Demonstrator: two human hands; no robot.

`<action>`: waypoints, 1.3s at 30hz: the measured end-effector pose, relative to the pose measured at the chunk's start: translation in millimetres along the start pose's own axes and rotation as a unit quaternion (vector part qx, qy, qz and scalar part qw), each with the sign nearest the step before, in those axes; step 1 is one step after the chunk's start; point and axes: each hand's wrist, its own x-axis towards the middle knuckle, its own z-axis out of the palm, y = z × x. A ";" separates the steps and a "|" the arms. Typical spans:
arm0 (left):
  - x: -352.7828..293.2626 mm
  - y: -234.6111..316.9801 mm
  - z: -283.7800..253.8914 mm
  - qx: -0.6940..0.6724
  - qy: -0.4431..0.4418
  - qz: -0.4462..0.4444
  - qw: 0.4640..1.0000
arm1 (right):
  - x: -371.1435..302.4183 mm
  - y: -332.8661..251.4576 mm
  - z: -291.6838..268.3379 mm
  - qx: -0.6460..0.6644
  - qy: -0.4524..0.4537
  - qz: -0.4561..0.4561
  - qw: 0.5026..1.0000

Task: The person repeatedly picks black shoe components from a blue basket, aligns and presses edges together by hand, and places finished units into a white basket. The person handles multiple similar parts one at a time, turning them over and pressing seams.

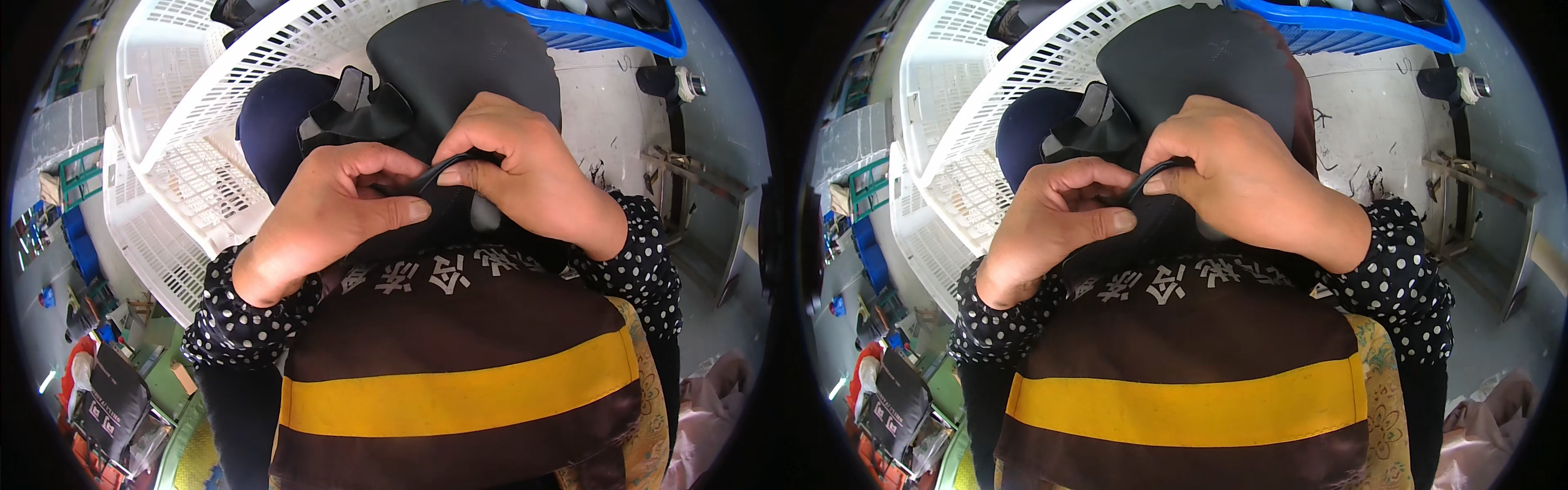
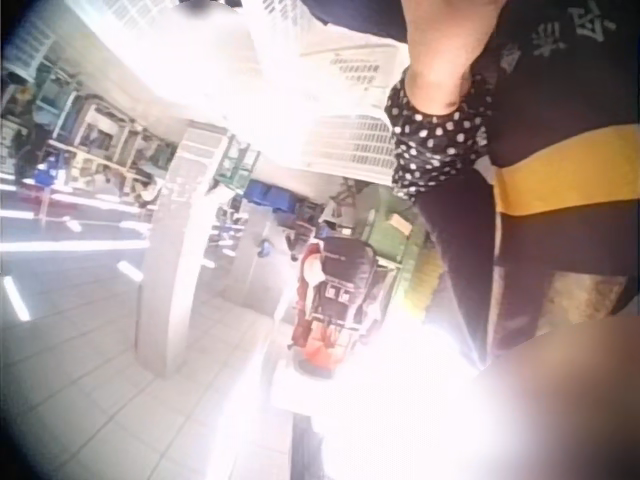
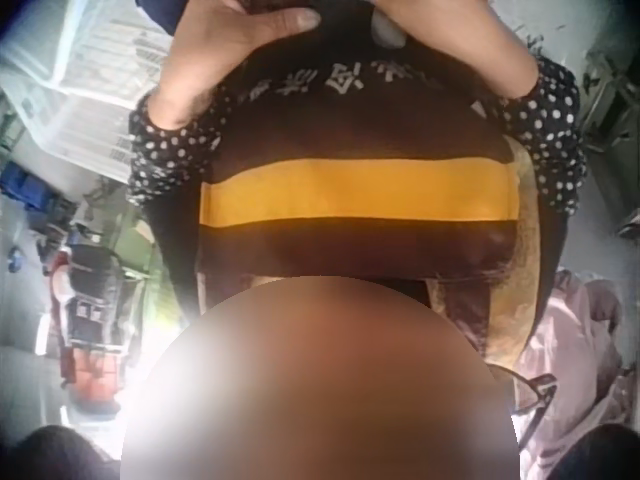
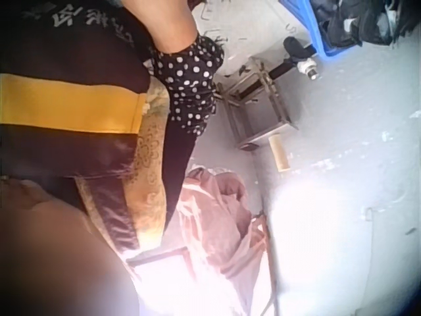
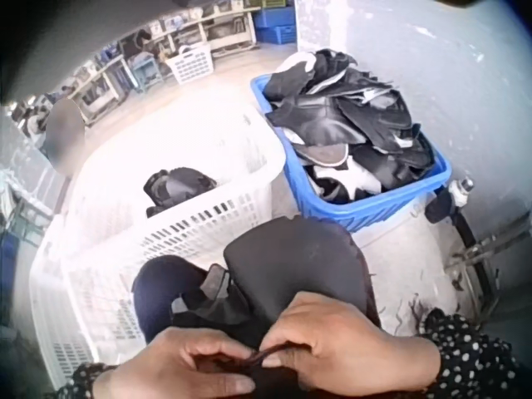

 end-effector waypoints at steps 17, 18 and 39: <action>-4.3 2.1 -3.4 0.040 0.032 0.023 0.998 | -5.2 -5.5 1.7 0.010 0.014 0.016 1.000; -5.2 2.9 -2.4 0.044 0.033 0.029 0.998 | -5.2 -5.4 2.0 0.008 0.018 0.012 1.000; -12.8 -8.8 6.3 0.148 0.060 0.167 0.973 | 4.9 -5.6 5.9 -0.031 -0.024 -0.101 0.994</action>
